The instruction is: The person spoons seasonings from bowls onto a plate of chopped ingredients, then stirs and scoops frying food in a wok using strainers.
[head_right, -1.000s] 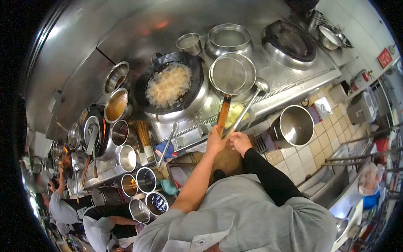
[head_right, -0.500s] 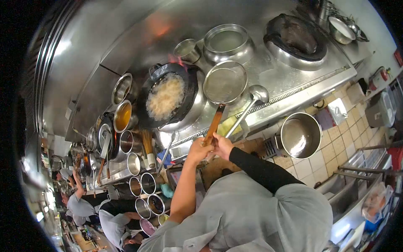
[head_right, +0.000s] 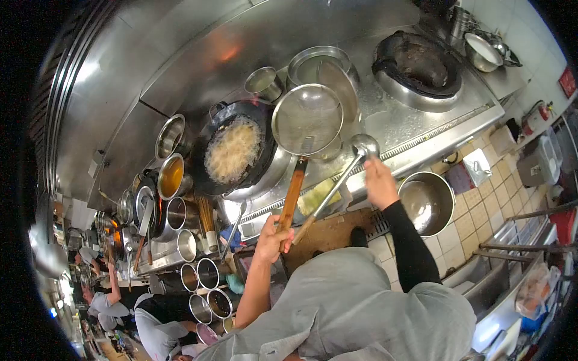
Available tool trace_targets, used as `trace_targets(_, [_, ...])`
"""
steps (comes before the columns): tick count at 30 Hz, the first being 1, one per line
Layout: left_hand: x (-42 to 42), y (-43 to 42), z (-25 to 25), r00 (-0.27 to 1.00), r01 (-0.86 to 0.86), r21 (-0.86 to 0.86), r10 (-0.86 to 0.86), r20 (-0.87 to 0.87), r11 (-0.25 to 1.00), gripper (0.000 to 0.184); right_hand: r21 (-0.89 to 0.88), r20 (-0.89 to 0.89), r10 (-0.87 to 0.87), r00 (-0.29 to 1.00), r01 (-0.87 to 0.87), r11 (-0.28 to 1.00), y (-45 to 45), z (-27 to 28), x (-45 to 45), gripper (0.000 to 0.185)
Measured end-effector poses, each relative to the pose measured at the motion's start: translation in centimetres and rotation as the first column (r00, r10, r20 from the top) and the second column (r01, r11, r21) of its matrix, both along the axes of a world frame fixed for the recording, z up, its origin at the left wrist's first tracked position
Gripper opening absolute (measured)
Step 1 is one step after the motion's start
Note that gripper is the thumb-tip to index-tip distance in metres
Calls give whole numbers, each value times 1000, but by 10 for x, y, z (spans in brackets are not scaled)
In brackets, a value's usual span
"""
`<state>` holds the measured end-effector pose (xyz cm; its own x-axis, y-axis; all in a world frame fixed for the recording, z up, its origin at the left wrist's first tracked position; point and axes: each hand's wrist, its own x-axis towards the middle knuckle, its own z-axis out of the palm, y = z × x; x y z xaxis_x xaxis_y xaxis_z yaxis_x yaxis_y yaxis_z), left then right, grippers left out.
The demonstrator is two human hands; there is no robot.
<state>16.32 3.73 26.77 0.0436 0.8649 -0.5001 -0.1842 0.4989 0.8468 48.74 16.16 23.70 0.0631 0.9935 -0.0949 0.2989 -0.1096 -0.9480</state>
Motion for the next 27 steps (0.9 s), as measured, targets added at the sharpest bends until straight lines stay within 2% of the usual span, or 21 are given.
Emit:
trace_targets(1, [0,2,-5,1000,-1,6,1,-24,1000,44,167,210,-48,976,13,986,9,20,13,44])
trace_targets(2, [0,3,-9,999,-5,11,6,-48,1000,44,309,343,-129,931,18,951,16,47,21,45])
trace_targets(3, [-1,4,-13,997,-15,17,16,-74,1000,45,284,364,-151,919,45,958,16,90,22,44])
trace_targets(4, [-2,6,-20,997,-18,17,19,-73,1000,45,475,436,-223,872,-12,880,24,106,28,43])
trace_targets(7, [-4,14,-54,997,-16,19,18,-80,1000,47,577,434,-312,845,5,817,43,144,20,39])
trace_targets(9, [-2,17,-74,995,-8,14,10,-97,1000,48,600,449,-366,815,28,799,73,120,13,38])
trace_targets(10, [1,19,-73,982,36,7,-34,-184,999,53,613,454,-382,805,29,790,93,96,5,38])
trace_targets(12, [1,22,-92,970,39,38,-29,-240,999,54,380,582,-246,775,9,925,139,27,-2,38])
trace_targets(14, [4,10,-101,944,59,39,-43,-327,997,56,310,686,-185,704,-52,949,181,-53,7,39])
trace_targets(15, [5,10,-98,921,70,36,-51,-387,997,58,410,697,-219,683,-128,903,190,-65,23,40])
trace_targets(16, [0,14,-93,890,80,36,-55,-453,996,59,508,694,-260,672,-201,838,194,-70,25,41])
trace_targets(17, [-5,8,-92,897,60,44,-34,-441,997,59,323,653,-190,733,-43,945,164,-16,-2,42])
trace_targets(19, [-8,-3,-89,914,39,60,-11,-406,997,57,424,609,-249,753,-44,905,150,-7,-17,42])
trace_targets(20, [-12,-5,-87,935,61,43,-42,-353,997,55,432,640,-247,728,-74,899,162,-24,-16,42])
trace_targets(22, [-13,-9,-102,966,-4,60,20,-259,998,52,441,695,-250,675,-125,889,194,-71,-7,42])
trace_targets(23, [-15,-11,-110,976,-35,69,49,-213,997,51,435,682,-218,698,-147,888,196,-67,-13,42])
trace_targets(27, [-22,-9,-123,996,-64,-32,62,-65,997,47,450,602,-104,792,-229,863,171,-6,-62,41])
